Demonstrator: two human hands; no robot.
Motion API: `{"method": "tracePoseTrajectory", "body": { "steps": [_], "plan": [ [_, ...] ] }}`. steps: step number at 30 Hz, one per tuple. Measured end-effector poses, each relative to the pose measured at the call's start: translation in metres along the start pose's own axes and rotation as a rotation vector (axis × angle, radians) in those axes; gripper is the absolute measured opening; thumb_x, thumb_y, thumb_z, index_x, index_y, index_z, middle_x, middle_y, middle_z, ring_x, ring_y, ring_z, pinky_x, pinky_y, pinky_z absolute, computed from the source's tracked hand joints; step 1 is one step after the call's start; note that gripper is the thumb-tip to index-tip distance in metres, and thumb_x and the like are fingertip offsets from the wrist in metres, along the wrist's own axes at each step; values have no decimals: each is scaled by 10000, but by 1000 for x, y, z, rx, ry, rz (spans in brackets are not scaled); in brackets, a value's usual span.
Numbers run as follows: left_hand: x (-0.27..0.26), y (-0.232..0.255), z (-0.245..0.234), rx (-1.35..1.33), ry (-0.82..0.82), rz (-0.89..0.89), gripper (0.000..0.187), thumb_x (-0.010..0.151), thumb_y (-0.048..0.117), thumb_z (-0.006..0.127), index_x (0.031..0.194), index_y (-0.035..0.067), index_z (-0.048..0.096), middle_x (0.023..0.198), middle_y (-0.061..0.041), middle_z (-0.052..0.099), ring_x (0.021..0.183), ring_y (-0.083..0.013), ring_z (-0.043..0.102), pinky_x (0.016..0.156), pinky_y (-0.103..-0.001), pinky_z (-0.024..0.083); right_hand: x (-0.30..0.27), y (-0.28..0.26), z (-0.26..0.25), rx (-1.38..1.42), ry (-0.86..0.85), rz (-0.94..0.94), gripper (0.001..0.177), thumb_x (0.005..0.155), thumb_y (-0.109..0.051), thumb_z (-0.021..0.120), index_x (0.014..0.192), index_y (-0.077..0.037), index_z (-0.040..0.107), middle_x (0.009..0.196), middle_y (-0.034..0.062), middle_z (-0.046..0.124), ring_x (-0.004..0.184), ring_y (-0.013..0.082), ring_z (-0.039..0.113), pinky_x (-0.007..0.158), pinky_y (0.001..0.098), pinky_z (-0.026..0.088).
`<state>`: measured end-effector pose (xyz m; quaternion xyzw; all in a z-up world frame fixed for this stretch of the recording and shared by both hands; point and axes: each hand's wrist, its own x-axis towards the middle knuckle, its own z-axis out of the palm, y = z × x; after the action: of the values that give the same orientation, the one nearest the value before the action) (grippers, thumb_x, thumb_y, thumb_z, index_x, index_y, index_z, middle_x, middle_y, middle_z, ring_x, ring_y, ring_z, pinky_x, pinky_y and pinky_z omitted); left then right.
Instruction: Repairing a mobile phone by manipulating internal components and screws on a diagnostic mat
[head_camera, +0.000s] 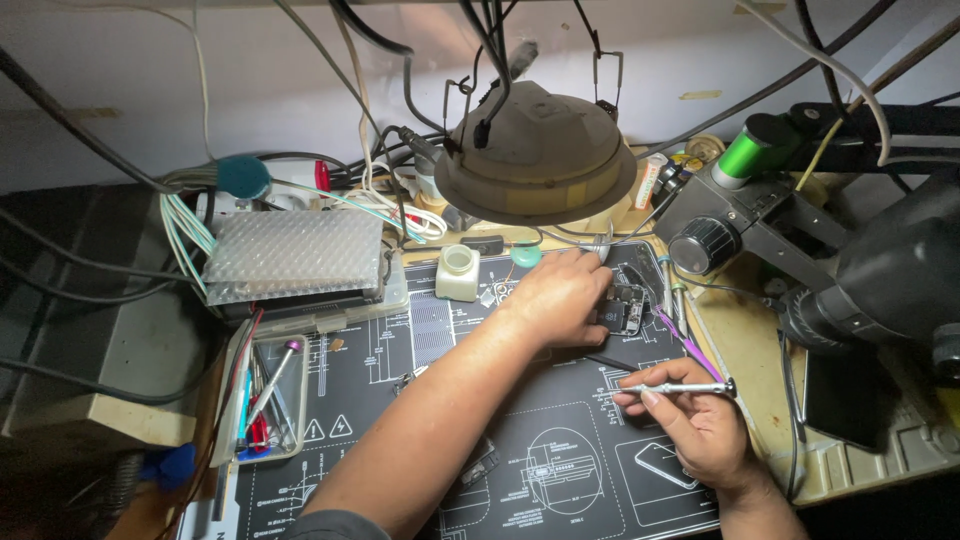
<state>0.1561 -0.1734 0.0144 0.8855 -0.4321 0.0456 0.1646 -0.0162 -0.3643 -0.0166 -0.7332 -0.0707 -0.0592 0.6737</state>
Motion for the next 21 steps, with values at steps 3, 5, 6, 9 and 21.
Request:
{"method": "tracePoseTrajectory", "body": {
  "steps": [3,5,6,9,21],
  "plan": [
    [-7,8,-9,-13,-11,-38,381,862,372,754,1035,87,569,1007,-105,726,874,-399,705,702,-555,548,0,1,-3,55,6,-47,99,960,-61,560,1049,-20,547,1043,255,757,863,345,822,707,333,681],
    [-13,2,-13,25,57,-44,347,877,364,738,1017,90,578,965,-97,715,871,-377,701,688,-540,554,1,3,-7,77,12,-65,98,961,-45,550,1056,-21,541,1036,270,753,862,353,818,706,328,675],
    [-18,-1,-14,57,119,-49,315,891,357,721,1000,94,587,923,-89,704,868,-356,697,674,-525,561,-1,5,-7,98,22,-74,101,962,-28,541,1062,-22,535,1030,284,748,861,362,815,706,322,669],
    [-38,5,-53,-64,-31,-247,349,911,404,647,1099,117,584,1086,-110,746,972,-408,697,771,-551,544,2,9,-10,134,47,-83,114,961,-30,544,1073,-17,528,1053,312,722,878,405,802,699,336,667],
    [-110,39,-48,-296,-405,-172,583,741,614,745,1172,242,617,990,-49,765,975,-346,696,825,-481,503,0,-1,-1,112,62,-51,134,983,-11,515,1116,-13,498,1067,328,687,885,396,767,721,314,646]
  ]
}}
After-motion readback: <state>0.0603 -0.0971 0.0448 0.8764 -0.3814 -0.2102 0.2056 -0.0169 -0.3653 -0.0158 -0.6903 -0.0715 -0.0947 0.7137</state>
